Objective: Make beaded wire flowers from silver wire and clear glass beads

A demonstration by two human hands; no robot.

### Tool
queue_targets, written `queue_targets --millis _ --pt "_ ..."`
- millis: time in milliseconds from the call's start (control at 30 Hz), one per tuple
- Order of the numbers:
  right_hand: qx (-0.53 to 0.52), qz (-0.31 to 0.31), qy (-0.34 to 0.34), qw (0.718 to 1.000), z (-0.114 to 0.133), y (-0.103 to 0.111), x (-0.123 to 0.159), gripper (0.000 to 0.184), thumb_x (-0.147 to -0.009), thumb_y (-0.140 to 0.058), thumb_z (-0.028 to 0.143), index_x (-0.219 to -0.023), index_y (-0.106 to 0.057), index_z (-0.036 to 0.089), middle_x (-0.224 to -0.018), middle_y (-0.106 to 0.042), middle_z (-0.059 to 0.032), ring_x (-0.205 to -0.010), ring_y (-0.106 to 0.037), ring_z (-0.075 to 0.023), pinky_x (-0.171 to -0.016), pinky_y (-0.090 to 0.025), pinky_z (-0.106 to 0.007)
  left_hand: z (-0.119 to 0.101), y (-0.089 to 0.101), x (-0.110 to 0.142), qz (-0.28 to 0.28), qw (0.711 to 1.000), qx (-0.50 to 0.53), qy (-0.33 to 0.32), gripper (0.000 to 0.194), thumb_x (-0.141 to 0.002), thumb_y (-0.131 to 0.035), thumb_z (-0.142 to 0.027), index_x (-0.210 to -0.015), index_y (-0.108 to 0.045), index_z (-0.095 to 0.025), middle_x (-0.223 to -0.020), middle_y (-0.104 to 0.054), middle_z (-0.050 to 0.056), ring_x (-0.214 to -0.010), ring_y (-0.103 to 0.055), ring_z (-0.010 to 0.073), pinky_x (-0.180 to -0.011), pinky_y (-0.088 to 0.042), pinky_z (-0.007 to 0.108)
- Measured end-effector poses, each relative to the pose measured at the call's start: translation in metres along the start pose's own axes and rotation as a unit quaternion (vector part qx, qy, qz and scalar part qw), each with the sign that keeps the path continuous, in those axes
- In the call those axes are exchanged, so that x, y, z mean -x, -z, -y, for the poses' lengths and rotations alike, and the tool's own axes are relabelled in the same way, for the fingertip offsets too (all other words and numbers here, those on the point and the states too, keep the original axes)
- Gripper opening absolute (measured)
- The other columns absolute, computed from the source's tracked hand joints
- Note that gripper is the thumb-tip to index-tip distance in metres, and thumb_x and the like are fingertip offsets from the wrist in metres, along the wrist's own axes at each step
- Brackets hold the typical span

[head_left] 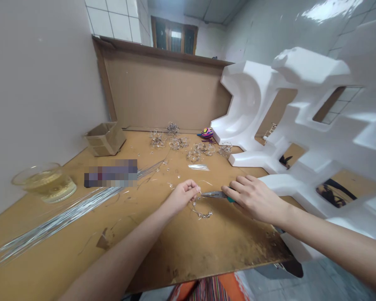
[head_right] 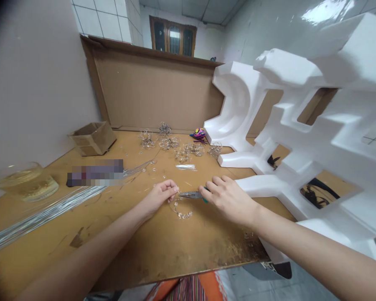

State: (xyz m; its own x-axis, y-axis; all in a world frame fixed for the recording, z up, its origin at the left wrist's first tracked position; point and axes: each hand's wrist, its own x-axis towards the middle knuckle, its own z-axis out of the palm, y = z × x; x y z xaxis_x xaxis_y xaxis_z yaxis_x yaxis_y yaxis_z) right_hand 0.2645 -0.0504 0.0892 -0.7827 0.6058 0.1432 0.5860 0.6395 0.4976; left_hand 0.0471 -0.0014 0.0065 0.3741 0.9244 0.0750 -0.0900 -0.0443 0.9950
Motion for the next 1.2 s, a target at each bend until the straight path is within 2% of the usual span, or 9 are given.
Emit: queue_targets --millis 300,533,900,1200 --pt "-0.023 0.007 -0.021 1.0 0.0034 -0.0015 -0.0006 0.025 -0.08 -0.047 0.016 -0.105 -0.053 0.016 -0.075 -0.057 -0.0057 -0.07 -0.046 -0.0175 -0.059 -0.025 -0.029 0.0004 -0.0015 0.0007 -0.02 0.996 -0.072 -0.049 0.023 -0.073 -0.055 -0.037 -0.067 -0.045 -0.018 -0.055 -0.043 -0.006 -0.052 -0.041 0.0085 -0.053 -0.033 0.022" --pt "-0.063 0.06 -0.053 0.995 0.0056 0.0045 -0.0034 0.024 -0.076 -0.049 0.016 -0.099 -0.055 0.017 -0.076 -0.058 -0.0055 -0.068 -0.048 -0.0169 -0.056 -0.024 -0.028 0.0047 -0.0041 0.0025 -0.021 0.979 -0.155 -0.131 0.015 -0.081 -0.045 -0.03 -0.072 -0.045 -0.018 -0.063 -0.042 -0.003 -0.062 -0.042 0.0107 -0.058 -0.035 0.022" --pt "-0.094 0.042 -0.063 0.993 0.0046 0.0026 -0.0024 0.024 -0.075 -0.048 0.018 -0.098 -0.055 0.018 -0.078 -0.058 -0.0051 -0.069 -0.047 -0.0161 -0.058 -0.025 -0.027 0.0026 -0.0011 0.0017 0.004 0.981 -0.143 -0.13 0.016 -0.081 -0.047 -0.032 -0.073 -0.045 -0.019 -0.066 -0.043 -0.004 -0.063 -0.042 0.0107 -0.059 -0.035 0.022" --pt "-0.163 0.081 -0.096 0.979 0.0039 0.0043 -0.0042 0.025 -0.074 -0.049 0.02 -0.098 -0.056 0.02 -0.08 -0.061 -0.0049 -0.069 -0.053 -0.0165 -0.056 -0.026 -0.026 -0.0016 -0.002 0.0048 -0.01 0.979 -0.147 -0.144 0.014 -0.082 -0.045 -0.03 -0.074 -0.045 -0.019 -0.066 -0.043 -0.003 -0.064 -0.042 0.0107 -0.061 -0.035 0.022"
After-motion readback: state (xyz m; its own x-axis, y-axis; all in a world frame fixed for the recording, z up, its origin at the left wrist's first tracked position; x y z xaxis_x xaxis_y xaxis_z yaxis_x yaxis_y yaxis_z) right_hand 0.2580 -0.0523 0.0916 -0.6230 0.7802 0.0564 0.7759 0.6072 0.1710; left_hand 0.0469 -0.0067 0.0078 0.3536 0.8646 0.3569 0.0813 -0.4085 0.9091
